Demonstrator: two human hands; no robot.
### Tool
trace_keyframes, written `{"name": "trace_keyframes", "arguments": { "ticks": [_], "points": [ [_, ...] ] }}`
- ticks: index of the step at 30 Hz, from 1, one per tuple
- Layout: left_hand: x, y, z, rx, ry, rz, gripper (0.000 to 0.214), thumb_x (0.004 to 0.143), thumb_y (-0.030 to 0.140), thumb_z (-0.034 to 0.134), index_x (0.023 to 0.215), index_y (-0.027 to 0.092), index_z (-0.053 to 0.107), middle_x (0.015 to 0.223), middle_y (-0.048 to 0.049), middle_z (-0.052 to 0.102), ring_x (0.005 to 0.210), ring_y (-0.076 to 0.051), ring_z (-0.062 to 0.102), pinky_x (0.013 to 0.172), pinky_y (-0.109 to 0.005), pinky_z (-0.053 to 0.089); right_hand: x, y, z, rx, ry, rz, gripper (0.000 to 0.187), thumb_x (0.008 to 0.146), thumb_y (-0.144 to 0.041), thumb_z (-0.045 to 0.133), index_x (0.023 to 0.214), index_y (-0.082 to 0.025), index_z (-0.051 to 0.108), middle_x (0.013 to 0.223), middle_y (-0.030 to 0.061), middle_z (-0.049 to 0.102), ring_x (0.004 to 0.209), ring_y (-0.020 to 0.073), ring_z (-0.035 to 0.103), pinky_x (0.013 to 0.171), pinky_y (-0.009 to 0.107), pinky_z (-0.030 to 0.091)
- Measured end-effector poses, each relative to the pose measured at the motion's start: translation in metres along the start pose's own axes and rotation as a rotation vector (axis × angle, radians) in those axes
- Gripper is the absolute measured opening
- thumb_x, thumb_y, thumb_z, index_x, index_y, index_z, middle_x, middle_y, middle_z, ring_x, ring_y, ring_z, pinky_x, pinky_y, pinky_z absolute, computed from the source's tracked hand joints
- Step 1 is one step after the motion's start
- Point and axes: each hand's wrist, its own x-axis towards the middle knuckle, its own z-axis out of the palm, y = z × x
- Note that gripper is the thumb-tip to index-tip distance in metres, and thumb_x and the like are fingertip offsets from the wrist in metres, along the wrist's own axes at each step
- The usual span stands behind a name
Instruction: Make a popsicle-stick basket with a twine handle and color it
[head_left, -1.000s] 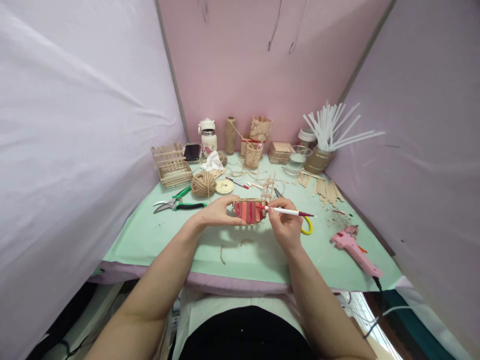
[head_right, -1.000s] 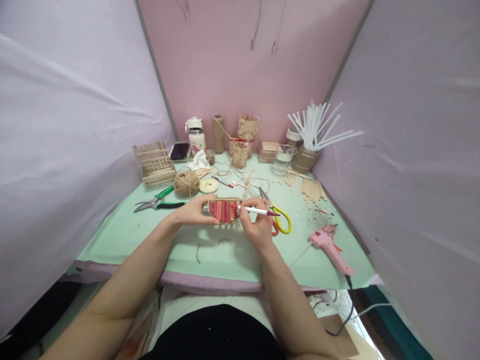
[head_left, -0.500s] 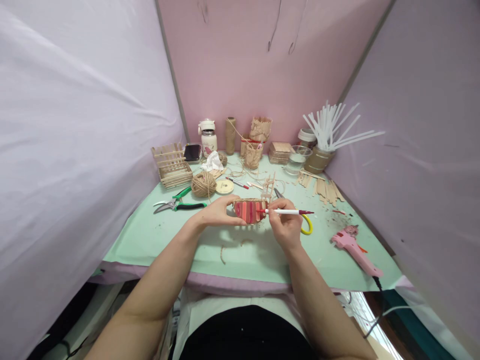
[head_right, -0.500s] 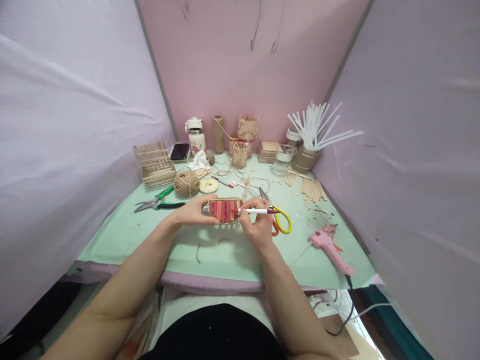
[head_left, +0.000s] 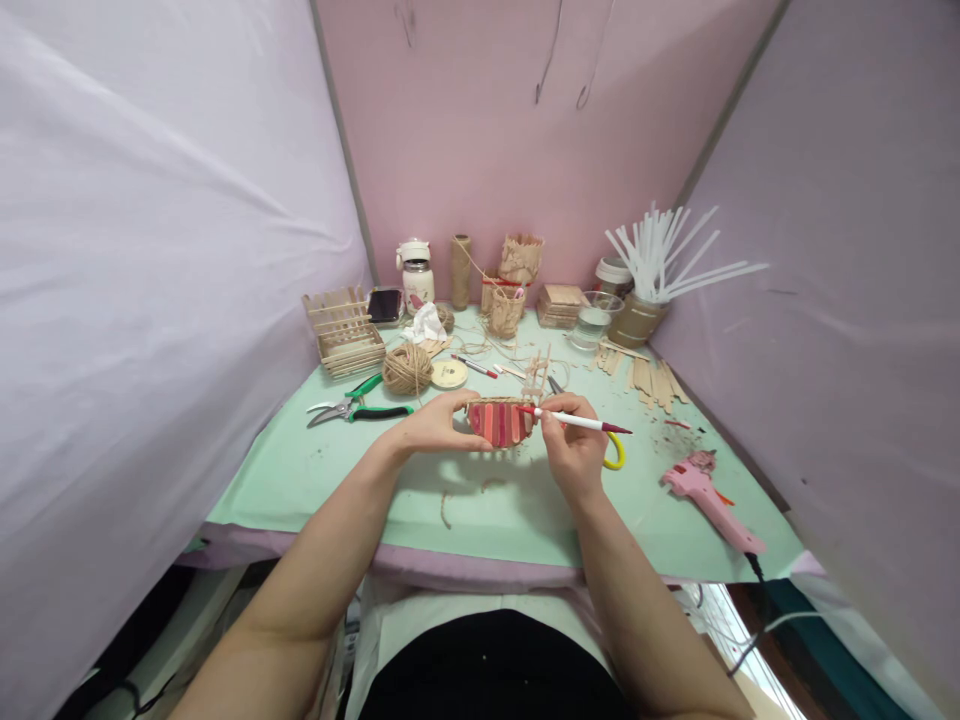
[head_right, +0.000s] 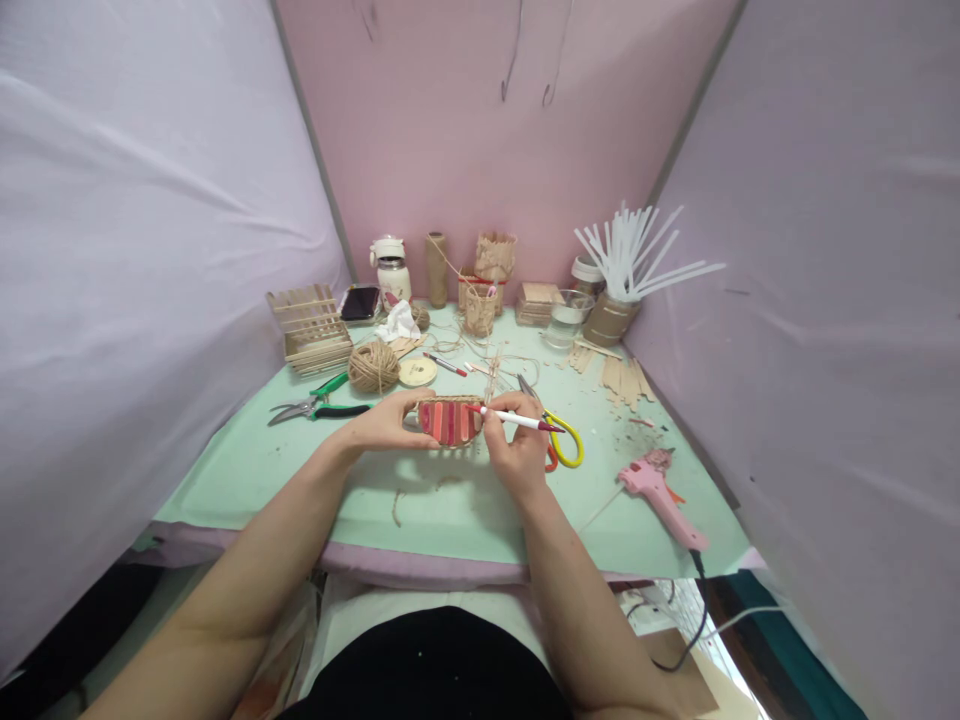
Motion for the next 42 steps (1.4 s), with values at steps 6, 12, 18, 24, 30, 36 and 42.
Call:
{"name": "trace_keyframes", "arguments": {
  "ticks": [6,12,18,24,30,36,42],
  "points": [
    [0.001,-0.001,0.0,0.004,-0.001,0.006,0.046,0.063,0.053,0.076,0.084,0.015,0.06,0.083,0.0002,0.057,0.08,-0.017,0.052,0.074,-0.027,0.041,0.001,-0.001,0.0,0.0,0.002,-0.012,0.006,0.081,-0.023,0.059,0.076,-0.022,0.057,0.074,0.0005,0.059,0.073,0.0176,0.056,0.07,0.034,0.045],
    [0.0,-0.001,0.0,0.013,-0.001,0.004,0.045,0.064,0.052,0.076,0.085,0.015,0.06,0.083,0.0004,0.056,0.081,-0.017,0.051,0.073,-0.026,0.041,0.001,-0.005,-0.001,0.012,-0.01,-0.017,0.008,0.08,-0.022,0.058,0.073,-0.022,0.055,0.069,0.0002,0.058,0.069,0.0172,0.054,0.068,0.034,0.044],
    [0.0,0.001,0.0,0.013,0.004,0.0,0.044,0.064,0.051,0.076,0.085,0.015,0.06,0.084,0.0003,0.056,0.081,-0.017,0.052,0.074,-0.026,0.041,0.001,-0.005,-0.001,0.021,-0.027,-0.004,0.008,0.079,-0.02,0.057,0.072,-0.022,0.055,0.069,-0.0003,0.058,0.067,0.0169,0.053,0.066,0.033,0.042],
    [0.0,-0.001,0.0,0.004,0.007,0.009,0.046,0.063,0.052,0.077,0.087,0.015,0.06,0.086,-0.0004,0.057,0.084,-0.018,0.053,0.077,-0.027,0.041,0.001,-0.008,-0.002,0.049,-0.077,-0.036,0.01,0.077,-0.019,0.056,0.069,-0.023,0.052,0.065,-0.0019,0.055,0.063,0.0159,0.051,0.065,0.033,0.04],
    [0.0,-0.003,0.0,-0.002,0.004,0.012,0.05,0.064,0.053,0.077,0.092,0.015,0.062,0.091,-0.0026,0.06,0.09,-0.02,0.055,0.082,-0.029,0.042,0.001,-0.011,-0.003,0.025,-0.116,-0.077,0.013,0.076,-0.017,0.054,0.065,-0.023,0.05,0.062,-0.0024,0.053,0.062,0.0159,0.05,0.065,0.034,0.038],
    [0.0,-0.002,0.0,0.005,0.006,-0.004,0.047,0.064,0.052,0.076,0.088,0.015,0.062,0.088,-0.0016,0.059,0.086,-0.019,0.054,0.077,-0.029,0.042,0.001,-0.01,-0.002,0.034,-0.088,-0.046,0.01,0.078,-0.018,0.055,0.07,-0.023,0.051,0.065,-0.002,0.056,0.064,0.0162,0.052,0.065,0.034,0.04],
    [0.0,0.0,0.0,0.0,0.004,-0.01,0.047,0.062,0.054,0.076,0.084,0.016,0.059,0.084,-0.0005,0.056,0.083,-0.018,0.051,0.076,-0.028,0.041,0.002,-0.01,-0.002,0.045,-0.076,-0.033,0.01,0.078,-0.02,0.056,0.069,-0.023,0.051,0.065,-0.0018,0.055,0.062,0.0156,0.051,0.064,0.033,0.04]
  ]
}}
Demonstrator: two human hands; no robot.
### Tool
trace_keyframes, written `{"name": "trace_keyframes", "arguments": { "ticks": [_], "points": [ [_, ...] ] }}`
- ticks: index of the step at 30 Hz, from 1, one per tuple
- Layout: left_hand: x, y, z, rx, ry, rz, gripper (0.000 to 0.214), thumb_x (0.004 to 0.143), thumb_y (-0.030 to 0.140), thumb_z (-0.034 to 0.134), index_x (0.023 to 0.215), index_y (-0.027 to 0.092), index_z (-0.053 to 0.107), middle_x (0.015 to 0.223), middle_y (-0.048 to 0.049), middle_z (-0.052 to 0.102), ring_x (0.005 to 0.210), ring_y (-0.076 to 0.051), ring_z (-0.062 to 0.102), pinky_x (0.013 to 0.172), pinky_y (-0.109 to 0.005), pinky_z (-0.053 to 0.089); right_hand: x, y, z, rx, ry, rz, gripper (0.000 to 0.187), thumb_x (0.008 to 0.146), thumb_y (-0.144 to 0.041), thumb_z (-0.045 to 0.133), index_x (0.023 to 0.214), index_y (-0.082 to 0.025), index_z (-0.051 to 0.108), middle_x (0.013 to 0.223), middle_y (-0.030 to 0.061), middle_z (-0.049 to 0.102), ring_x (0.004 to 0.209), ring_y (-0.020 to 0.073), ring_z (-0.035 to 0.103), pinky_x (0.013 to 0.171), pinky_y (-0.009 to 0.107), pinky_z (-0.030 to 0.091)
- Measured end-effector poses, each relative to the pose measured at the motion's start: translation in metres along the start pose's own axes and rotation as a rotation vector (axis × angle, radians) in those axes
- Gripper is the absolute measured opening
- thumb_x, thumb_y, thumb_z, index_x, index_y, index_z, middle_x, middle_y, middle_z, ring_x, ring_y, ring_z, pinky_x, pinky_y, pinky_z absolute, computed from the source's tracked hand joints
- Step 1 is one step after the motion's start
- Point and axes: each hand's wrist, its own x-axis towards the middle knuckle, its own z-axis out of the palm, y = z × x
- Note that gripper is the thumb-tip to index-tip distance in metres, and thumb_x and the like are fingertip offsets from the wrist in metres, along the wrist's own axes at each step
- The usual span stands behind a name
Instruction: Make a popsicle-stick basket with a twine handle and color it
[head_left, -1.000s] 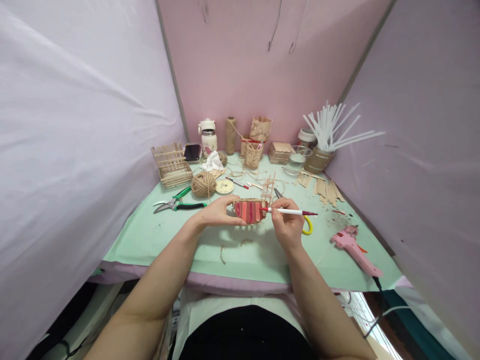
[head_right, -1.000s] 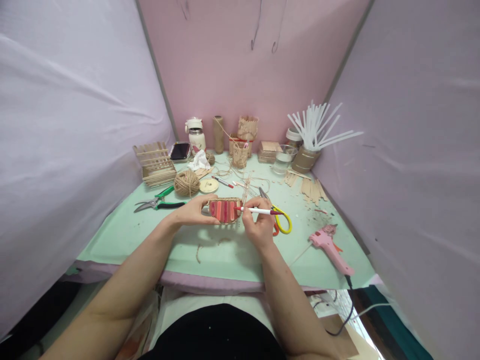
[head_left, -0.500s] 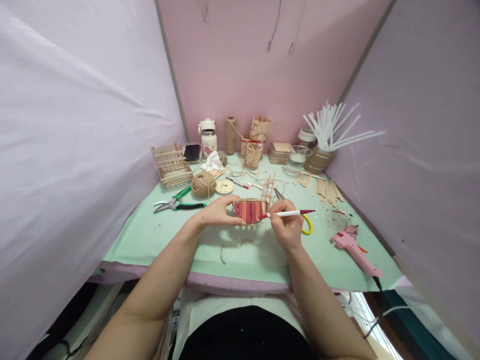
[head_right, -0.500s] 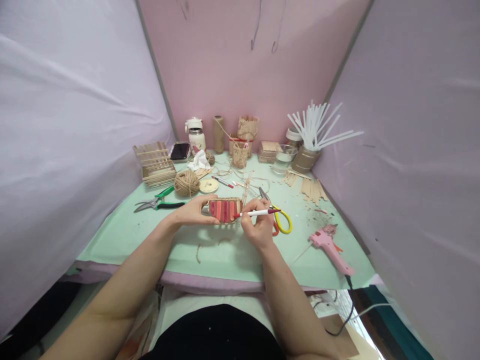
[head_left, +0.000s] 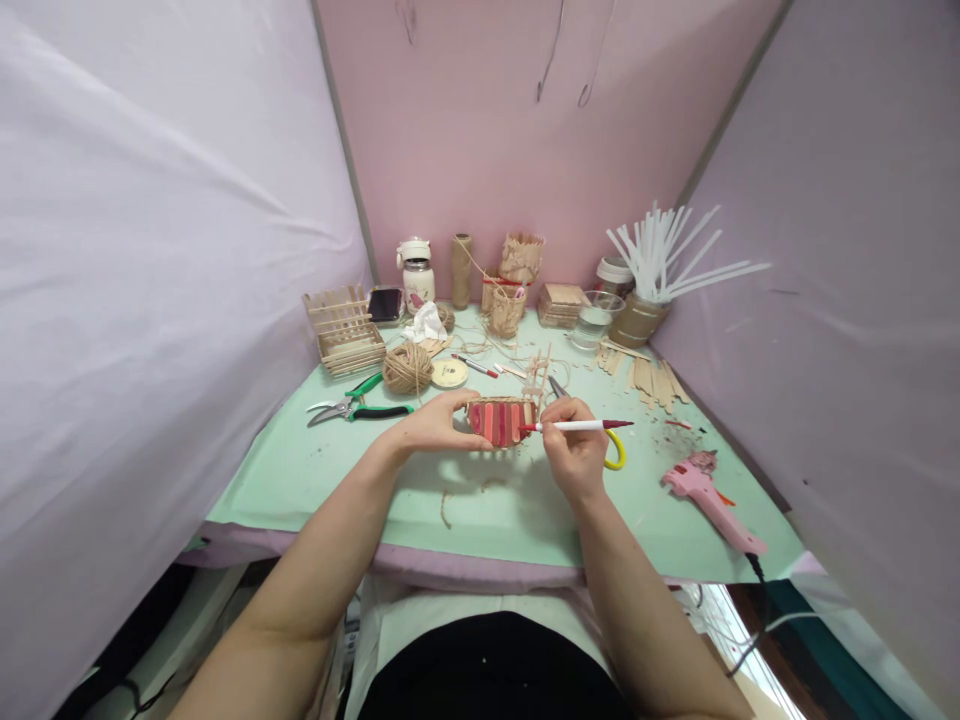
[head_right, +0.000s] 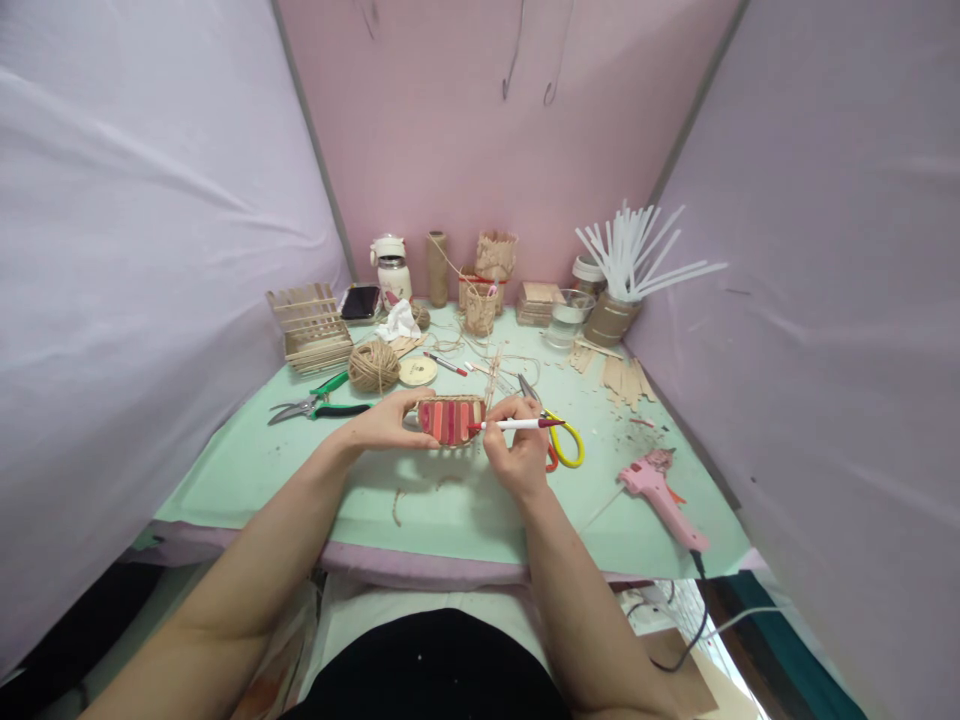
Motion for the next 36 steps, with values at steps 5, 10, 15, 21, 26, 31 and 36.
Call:
{"name": "trace_keyframes", "arguments": {
  "ticks": [5,10,15,21,26,31,36],
  "points": [
    [0.0,-0.0001,-0.0003,0.002,-0.009,0.007,0.047,0.064,0.053,0.076,0.087,0.015,0.061,0.086,-0.0013,0.057,0.084,-0.019,0.052,0.078,-0.029,0.041,-0.0003,-0.0003,-0.0009,0.008,-0.022,-0.01,0.011,0.076,-0.018,0.056,0.067,-0.023,0.051,0.063,-0.002,0.054,0.062,0.0158,0.05,0.064,0.033,0.039],
    [-0.0001,-0.0013,0.0001,0.008,-0.006,-0.005,0.049,0.063,0.053,0.076,0.091,0.015,0.062,0.088,-0.0021,0.059,0.086,-0.02,0.053,0.08,-0.03,0.042,-0.0008,0.0003,-0.0007,0.002,-0.023,-0.005,0.011,0.076,-0.019,0.056,0.067,-0.023,0.051,0.063,-0.0021,0.053,0.062,0.0157,0.05,0.064,0.033,0.039],
    [-0.0002,-0.0013,0.0003,0.001,0.001,0.002,0.048,0.063,0.053,0.076,0.089,0.015,0.062,0.089,-0.0024,0.06,0.088,-0.02,0.054,0.08,-0.03,0.042,-0.0008,0.0013,-0.0009,-0.008,-0.032,-0.009,0.011,0.076,-0.02,0.055,0.066,-0.023,0.05,0.063,-0.0022,0.053,0.062,0.0158,0.051,0.064,0.034,0.04],
    [-0.0002,-0.0002,-0.0002,0.008,0.005,0.005,0.046,0.064,0.053,0.076,0.084,0.016,0.058,0.084,-0.0003,0.056,0.083,-0.018,0.051,0.075,-0.027,0.04,-0.0009,-0.0008,-0.002,0.002,-0.064,-0.042,0.012,0.074,-0.015,0.053,0.066,-0.023,0.05,0.062,-0.0024,0.053,0.063,0.0163,0.051,0.064,0.034,0.039],
    [-0.0002,-0.0011,0.0,0.006,0.007,0.01,0.045,0.064,0.053,0.076,0.082,0.016,0.057,0.082,0.0006,0.054,0.081,-0.017,0.05,0.073,-0.026,0.04,-0.0008,-0.0019,-0.0013,0.0,-0.059,-0.03,0.012,0.075,-0.015,0.054,0.066,-0.023,0.05,0.063,-0.0024,0.053,0.062,0.0159,0.05,0.064,0.034,0.038],
    [-0.0002,-0.0023,0.0003,0.014,0.01,0.012,0.046,0.064,0.053,0.076,0.085,0.015,0.059,0.084,-0.0002,0.056,0.082,-0.018,0.051,0.075,-0.027,0.04,-0.0004,-0.0019,-0.0002,0.009,-0.031,-0.016,0.011,0.079,-0.017,0.055,0.071,-0.023,0.052,0.066,-0.0024,0.056,0.065,0.016,0.053,0.066,0.034,0.04],
    [-0.0001,-0.0016,-0.0001,-0.007,0.005,0.024,0.045,0.064,0.052,0.076,0.085,0.015,0.06,0.085,-0.0005,0.057,0.083,-0.018,0.052,0.076,-0.027,0.04,-0.0006,-0.0016,-0.001,0.015,-0.071,-0.052,0.013,0.077,-0.014,0.054,0.067,-0.022,0.051,0.064,-0.0026,0.054,0.062,0.0152,0.05,0.065,0.033,0.038]
  ]
}}
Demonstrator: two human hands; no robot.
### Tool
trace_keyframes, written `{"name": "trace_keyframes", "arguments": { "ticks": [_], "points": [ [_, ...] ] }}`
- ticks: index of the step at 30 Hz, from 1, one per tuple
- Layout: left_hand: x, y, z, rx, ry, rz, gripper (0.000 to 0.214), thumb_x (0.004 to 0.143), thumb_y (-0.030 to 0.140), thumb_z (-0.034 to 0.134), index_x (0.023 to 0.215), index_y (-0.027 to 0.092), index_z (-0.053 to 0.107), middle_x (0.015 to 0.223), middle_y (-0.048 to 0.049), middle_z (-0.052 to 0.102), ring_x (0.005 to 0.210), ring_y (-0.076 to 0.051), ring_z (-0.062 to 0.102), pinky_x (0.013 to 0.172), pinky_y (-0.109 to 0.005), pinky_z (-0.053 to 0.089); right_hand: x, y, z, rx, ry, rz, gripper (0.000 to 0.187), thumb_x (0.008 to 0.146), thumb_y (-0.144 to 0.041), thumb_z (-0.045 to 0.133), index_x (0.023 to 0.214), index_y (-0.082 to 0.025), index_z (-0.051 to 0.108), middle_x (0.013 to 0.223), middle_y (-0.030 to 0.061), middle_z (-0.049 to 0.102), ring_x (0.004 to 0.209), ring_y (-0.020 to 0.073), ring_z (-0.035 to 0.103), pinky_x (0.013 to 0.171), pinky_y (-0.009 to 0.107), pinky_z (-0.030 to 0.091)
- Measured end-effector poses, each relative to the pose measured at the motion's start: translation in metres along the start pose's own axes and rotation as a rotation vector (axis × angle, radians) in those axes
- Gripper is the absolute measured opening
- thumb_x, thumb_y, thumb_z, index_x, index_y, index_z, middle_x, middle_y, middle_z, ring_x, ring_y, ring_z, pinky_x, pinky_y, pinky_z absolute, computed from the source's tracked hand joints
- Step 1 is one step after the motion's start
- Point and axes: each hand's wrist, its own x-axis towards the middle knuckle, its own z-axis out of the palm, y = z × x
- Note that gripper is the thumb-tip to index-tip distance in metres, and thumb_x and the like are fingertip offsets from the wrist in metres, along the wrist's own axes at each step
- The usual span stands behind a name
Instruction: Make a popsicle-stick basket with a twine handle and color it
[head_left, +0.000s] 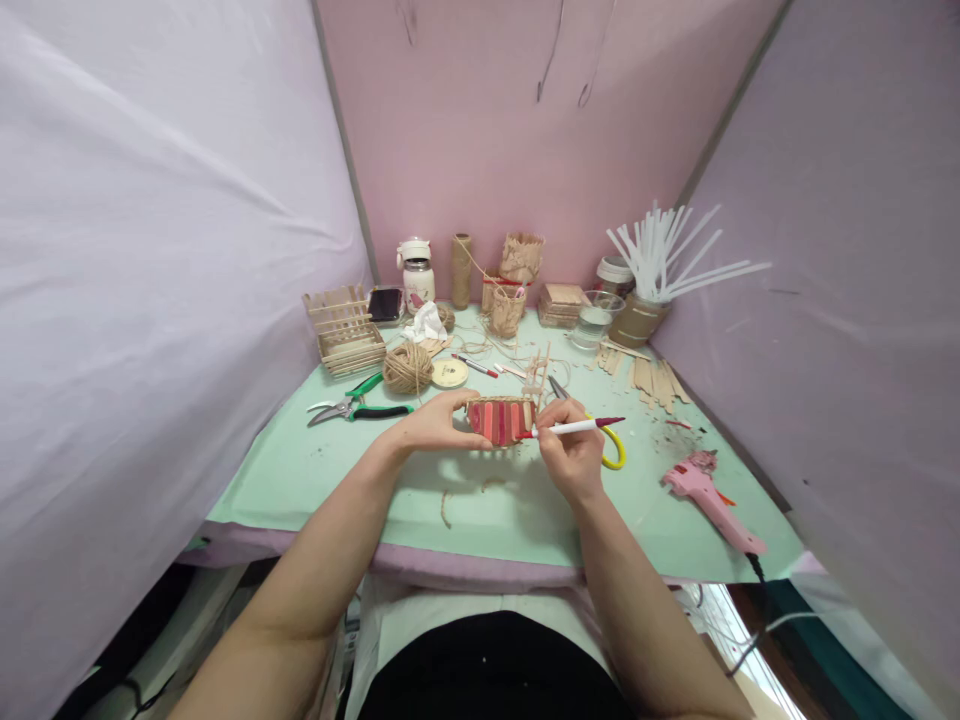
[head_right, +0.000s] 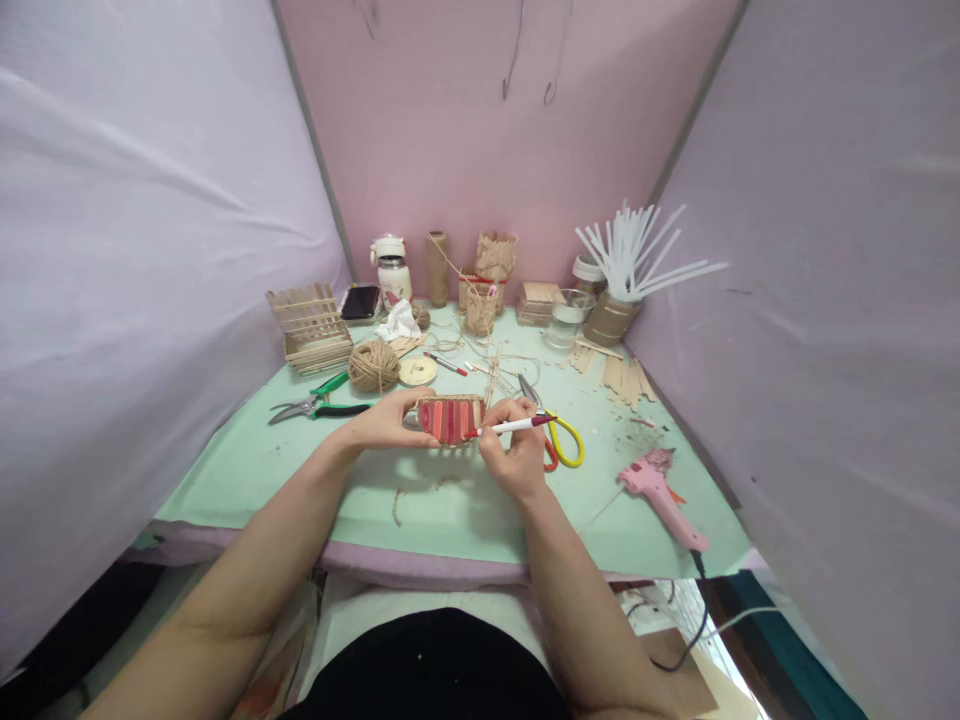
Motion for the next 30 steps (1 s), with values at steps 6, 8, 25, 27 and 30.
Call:
{"name": "trace_keyframes", "arguments": {
  "ticks": [6,8,25,27,30],
  "points": [
    [0.0001,-0.0014,0.0002,-0.005,0.005,-0.005,0.044,0.064,0.05,0.077,0.084,0.015,0.059,0.084,0.0002,0.055,0.082,-0.017,0.051,0.074,-0.026,0.04,-0.0012,0.0035,0.0007,0.001,0.008,0.014,0.012,0.078,-0.014,0.055,0.069,-0.022,0.052,0.065,-0.0024,0.055,0.063,0.0154,0.05,0.065,0.033,0.038],
    [0.0,-0.0018,0.0006,-0.001,0.004,-0.007,0.044,0.065,0.05,0.077,0.084,0.015,0.059,0.083,0.0004,0.055,0.082,-0.017,0.051,0.074,-0.026,0.039,-0.0012,0.0037,0.0013,-0.012,0.032,0.026,0.011,0.079,-0.015,0.055,0.072,-0.023,0.053,0.067,-0.0019,0.056,0.065,0.0159,0.052,0.066,0.033,0.038],
    [-0.0003,0.0,0.0007,-0.011,0.003,-0.005,0.045,0.064,0.05,0.077,0.084,0.015,0.059,0.084,0.0003,0.056,0.082,-0.017,0.052,0.075,-0.026,0.04,-0.001,0.0037,0.0014,-0.022,0.026,0.014,0.011,0.08,-0.016,0.055,0.071,-0.022,0.053,0.067,-0.0016,0.057,0.064,0.0156,0.052,0.065,0.033,0.038],
    [-0.0001,0.0003,0.0004,-0.017,0.003,-0.005,0.045,0.063,0.05,0.078,0.085,0.015,0.059,0.085,0.0001,0.056,0.083,-0.017,0.052,0.075,-0.026,0.04,-0.0008,0.0027,0.001,-0.017,-0.004,0.001,0.013,0.079,-0.016,0.054,0.069,-0.022,0.051,0.065,-0.0023,0.055,0.062,0.0152,0.051,0.065,0.033,0.038],
    [0.0004,0.0003,0.0001,-0.021,0.003,-0.007,0.045,0.063,0.051,0.078,0.084,0.016,0.059,0.085,0.0001,0.056,0.083,-0.018,0.052,0.076,-0.027,0.041,-0.0004,0.0016,0.0012,-0.023,-0.01,-0.012,0.013,0.079,-0.015,0.054,0.068,-0.022,0.051,0.064,-0.0026,0.054,0.062,0.0151,0.051,0.065,0.033,0.038]
  ]
}}
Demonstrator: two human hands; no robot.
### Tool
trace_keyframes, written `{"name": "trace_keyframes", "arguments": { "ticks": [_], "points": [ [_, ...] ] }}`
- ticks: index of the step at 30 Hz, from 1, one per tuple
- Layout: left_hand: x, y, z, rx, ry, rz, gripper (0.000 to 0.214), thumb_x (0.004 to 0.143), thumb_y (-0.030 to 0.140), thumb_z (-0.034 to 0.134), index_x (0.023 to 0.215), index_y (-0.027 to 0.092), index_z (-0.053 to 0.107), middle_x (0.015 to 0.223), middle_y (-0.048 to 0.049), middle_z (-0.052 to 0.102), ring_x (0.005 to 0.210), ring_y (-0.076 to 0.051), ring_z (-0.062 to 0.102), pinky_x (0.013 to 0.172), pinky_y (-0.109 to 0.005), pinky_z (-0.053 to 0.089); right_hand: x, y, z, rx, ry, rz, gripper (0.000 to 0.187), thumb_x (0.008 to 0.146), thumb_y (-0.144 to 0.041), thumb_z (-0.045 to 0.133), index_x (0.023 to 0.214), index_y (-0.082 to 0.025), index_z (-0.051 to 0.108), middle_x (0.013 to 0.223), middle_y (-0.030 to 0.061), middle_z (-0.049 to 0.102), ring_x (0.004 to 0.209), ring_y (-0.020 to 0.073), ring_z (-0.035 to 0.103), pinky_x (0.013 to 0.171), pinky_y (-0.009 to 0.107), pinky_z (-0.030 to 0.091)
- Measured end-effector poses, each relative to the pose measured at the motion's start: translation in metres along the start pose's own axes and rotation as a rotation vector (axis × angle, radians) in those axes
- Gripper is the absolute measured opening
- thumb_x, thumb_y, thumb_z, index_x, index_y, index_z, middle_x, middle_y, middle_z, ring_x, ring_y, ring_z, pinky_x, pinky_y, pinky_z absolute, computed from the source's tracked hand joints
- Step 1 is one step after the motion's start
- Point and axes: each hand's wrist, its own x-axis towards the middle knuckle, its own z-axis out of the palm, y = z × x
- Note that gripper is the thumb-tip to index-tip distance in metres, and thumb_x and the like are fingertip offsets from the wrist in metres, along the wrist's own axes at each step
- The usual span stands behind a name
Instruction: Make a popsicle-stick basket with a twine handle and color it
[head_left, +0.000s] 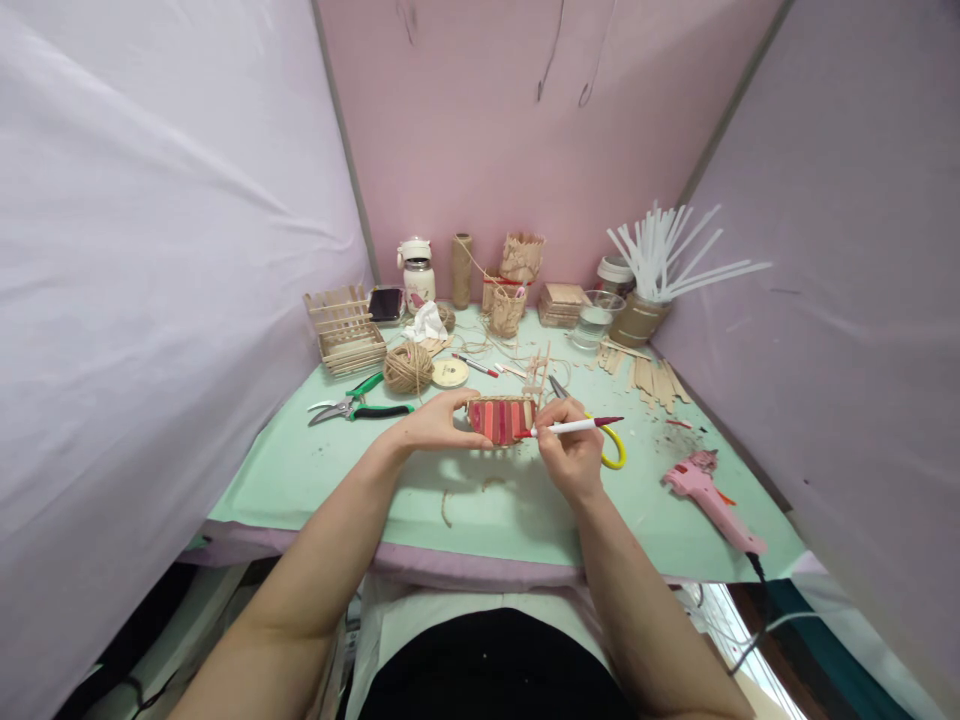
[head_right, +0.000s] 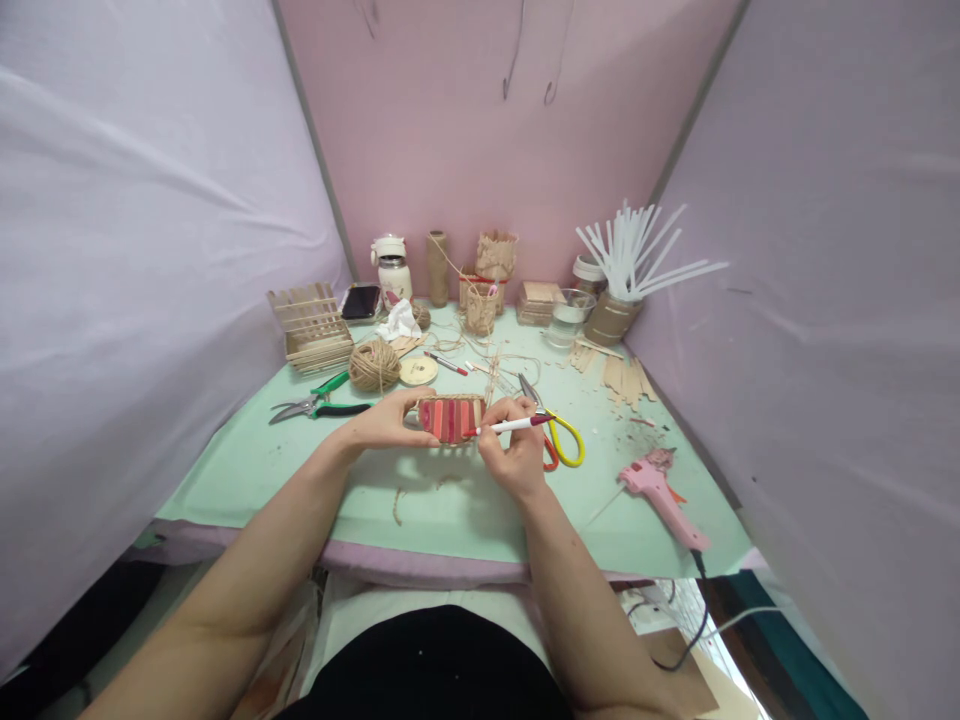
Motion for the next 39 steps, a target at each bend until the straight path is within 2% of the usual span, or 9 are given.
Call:
{"name": "trace_keyframes", "arguments": {
  "ticks": [5,11,17,23,30,39],
  "points": [
    [-0.0001,-0.0008,0.0004,0.009,0.005,-0.006,0.045,0.064,0.051,0.077,0.084,0.015,0.059,0.083,0.0004,0.055,0.082,-0.017,0.051,0.075,-0.026,0.04,0.0003,-0.0001,0.0006,-0.012,0.049,0.009,0.011,0.081,-0.016,0.055,0.073,-0.023,0.054,0.068,-0.0022,0.058,0.066,0.0156,0.053,0.067,0.034,0.039],
    [-0.0004,0.0002,0.0,0.003,-0.004,0.001,0.047,0.063,0.052,0.077,0.087,0.016,0.06,0.088,-0.0009,0.058,0.085,-0.019,0.053,0.078,-0.028,0.041,0.0001,-0.0011,-0.0004,-0.003,-0.004,-0.009,0.013,0.079,-0.014,0.055,0.068,-0.022,0.052,0.065,-0.0027,0.055,0.063,0.0149,0.051,0.067,0.034,0.038],
    [-0.0003,0.0006,-0.0005,0.036,0.0,-0.01,0.047,0.063,0.054,0.077,0.084,0.015,0.059,0.085,-0.0002,0.057,0.084,-0.019,0.053,0.077,-0.028,0.042,0.0012,-0.0029,0.0001,-0.009,0.051,-0.002,0.011,0.081,-0.016,0.055,0.072,-0.022,0.053,0.067,-0.0027,0.057,0.065,0.0152,0.053,0.069,0.034,0.038],
    [-0.0006,0.0013,-0.0005,0.019,-0.007,-0.014,0.048,0.063,0.053,0.077,0.087,0.016,0.06,0.09,-0.0014,0.06,0.087,-0.02,0.055,0.08,-0.029,0.043,0.0006,-0.0028,-0.0011,-0.032,-0.02,-0.023,0.013,0.079,-0.017,0.053,0.067,-0.022,0.051,0.063,-0.0028,0.055,0.062,0.0155,0.051,0.069,0.036,0.037],
    [-0.0008,0.0021,-0.0002,0.026,0.007,-0.002,0.046,0.063,0.052,0.077,0.085,0.015,0.06,0.086,-0.0005,0.059,0.085,-0.019,0.055,0.079,-0.028,0.043,0.0,-0.0008,-0.0008,-0.037,0.007,-0.004,0.01,0.08,-0.018,0.054,0.072,-0.023,0.052,0.067,-0.002,0.056,0.066,0.0163,0.053,0.07,0.036,0.039],
    [-0.0003,0.0005,-0.0004,0.036,0.0,-0.002,0.045,0.064,0.053,0.076,0.079,0.016,0.055,0.084,0.0005,0.055,0.083,-0.018,0.053,0.076,-0.026,0.041,0.0001,-0.0017,-0.0015,-0.038,-0.022,-0.032,0.012,0.078,-0.017,0.053,0.067,-0.022,0.051,0.062,-0.003,0.055,0.062,0.0153,0.051,0.07,0.036,0.036]
  ]
}}
